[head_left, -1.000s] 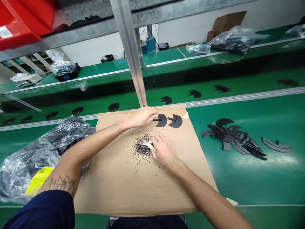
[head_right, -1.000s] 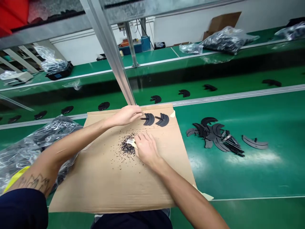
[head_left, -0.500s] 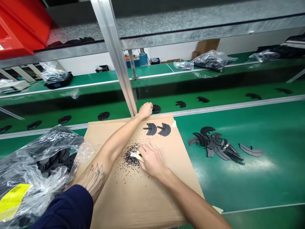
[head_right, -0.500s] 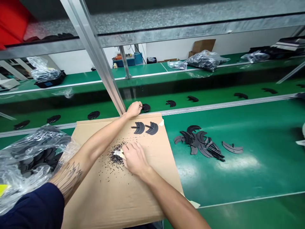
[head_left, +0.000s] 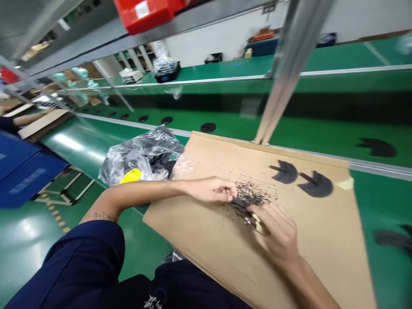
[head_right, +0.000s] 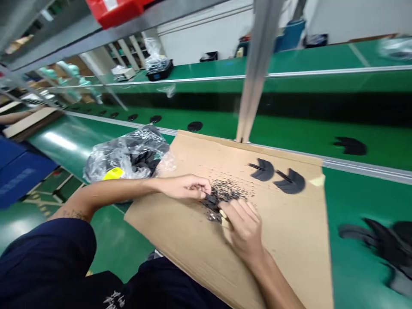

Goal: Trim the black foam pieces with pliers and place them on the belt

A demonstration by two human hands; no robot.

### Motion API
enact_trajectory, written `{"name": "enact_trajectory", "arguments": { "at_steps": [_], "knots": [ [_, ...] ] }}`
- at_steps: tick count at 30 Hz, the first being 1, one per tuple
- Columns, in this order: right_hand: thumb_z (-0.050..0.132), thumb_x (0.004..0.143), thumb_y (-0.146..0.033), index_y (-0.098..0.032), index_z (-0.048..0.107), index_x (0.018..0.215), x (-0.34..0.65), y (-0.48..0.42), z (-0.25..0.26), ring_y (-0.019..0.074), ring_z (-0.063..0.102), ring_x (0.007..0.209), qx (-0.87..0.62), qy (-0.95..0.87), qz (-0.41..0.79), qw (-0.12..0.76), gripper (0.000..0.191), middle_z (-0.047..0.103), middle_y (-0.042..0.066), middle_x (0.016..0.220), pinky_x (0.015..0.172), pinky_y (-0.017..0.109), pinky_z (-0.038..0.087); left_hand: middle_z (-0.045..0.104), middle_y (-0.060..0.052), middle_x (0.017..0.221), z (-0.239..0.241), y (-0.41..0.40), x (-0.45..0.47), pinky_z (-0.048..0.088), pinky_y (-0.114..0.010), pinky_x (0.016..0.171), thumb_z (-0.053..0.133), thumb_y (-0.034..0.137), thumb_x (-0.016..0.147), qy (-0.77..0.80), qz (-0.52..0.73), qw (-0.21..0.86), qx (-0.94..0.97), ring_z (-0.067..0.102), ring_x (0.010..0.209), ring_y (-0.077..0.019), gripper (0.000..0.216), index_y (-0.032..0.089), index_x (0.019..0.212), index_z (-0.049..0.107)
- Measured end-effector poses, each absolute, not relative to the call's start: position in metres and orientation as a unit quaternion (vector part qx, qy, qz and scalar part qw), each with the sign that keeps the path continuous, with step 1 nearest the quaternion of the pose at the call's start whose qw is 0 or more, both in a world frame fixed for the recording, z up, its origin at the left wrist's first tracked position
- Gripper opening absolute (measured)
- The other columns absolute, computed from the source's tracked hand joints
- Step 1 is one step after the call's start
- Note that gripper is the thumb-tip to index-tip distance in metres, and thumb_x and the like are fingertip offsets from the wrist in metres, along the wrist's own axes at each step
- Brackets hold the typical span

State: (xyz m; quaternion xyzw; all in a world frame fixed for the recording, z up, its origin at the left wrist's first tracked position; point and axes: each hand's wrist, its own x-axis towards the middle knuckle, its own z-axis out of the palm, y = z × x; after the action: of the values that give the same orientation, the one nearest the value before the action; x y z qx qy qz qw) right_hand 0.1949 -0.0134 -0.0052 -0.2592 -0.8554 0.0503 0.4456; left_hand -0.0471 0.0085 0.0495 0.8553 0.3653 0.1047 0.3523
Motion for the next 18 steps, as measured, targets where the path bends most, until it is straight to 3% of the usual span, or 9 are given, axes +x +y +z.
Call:
{"name": "enact_trajectory", "arguments": {
  "at_steps": [4,7,10,12,18],
  "knots": [
    [0.060,0.089,-0.013,-0.023,0.062,0.100,0.184,-0.015,-0.011,0.0160,0.059,0.064,-0.255,-0.847,0.194,0.423,0.015,0.065,0.003,0.077,0.059,0.028,0.046,0.074,-0.002,0.090,0.061,0.002,-0.104,0.054,-0.023,0.077,0.052,0.024,0.099,0.460,0.036,0.283,0.841,0.070,0.083,-0.0160,0.019,0.021,0.086,0.065],
    [0.067,0.090,-0.028,-0.024,0.064,0.093,0.182,-0.014,-0.012,0.0150,0.057,0.059,-0.331,-0.806,0.249,0.422,0.006,0.065,0.002,0.076,0.054,0.028,0.044,0.073,-0.007,0.087,0.071,0.011,-0.163,0.051,-0.029,0.078,0.049,0.024,0.097,0.582,-0.069,0.179,0.790,0.069,0.085,-0.0216,0.025,0.018,0.076,0.063],
    [0.069,0.089,-0.042,-0.023,0.063,0.086,0.182,-0.011,-0.008,0.0140,0.052,0.053,-0.411,-0.754,0.278,0.431,0.019,0.061,-0.001,0.068,0.052,0.029,0.042,0.073,-0.013,0.101,0.069,0.019,-0.205,0.050,-0.031,0.080,0.062,0.025,0.087,0.653,-0.135,0.124,0.735,0.069,0.094,-0.0273,0.012,0.015,0.093,0.067],
    [0.069,0.088,-0.049,-0.023,0.063,0.084,0.182,-0.009,-0.004,0.0134,0.046,0.050,-0.443,-0.728,0.301,0.428,0.027,0.055,-0.003,0.062,0.051,0.029,0.040,0.073,-0.015,0.110,0.063,0.020,-0.216,0.050,-0.031,0.082,0.069,0.027,0.082,0.672,-0.160,0.107,0.715,0.069,0.099,-0.0287,0.026,0.015,0.104,0.066],
    [0.069,0.085,-0.060,-0.023,0.057,0.075,0.181,-0.012,0.007,0.0119,0.032,0.048,-0.472,-0.682,0.363,0.424,0.040,0.036,-0.007,0.055,0.047,0.029,0.032,0.075,-0.017,0.101,0.073,0.016,-0.209,0.051,-0.036,0.080,0.049,0.017,0.088,0.711,-0.167,0.032,0.682,0.071,0.094,-0.0316,0.031,0.011,0.114,0.064]
  ]
}}
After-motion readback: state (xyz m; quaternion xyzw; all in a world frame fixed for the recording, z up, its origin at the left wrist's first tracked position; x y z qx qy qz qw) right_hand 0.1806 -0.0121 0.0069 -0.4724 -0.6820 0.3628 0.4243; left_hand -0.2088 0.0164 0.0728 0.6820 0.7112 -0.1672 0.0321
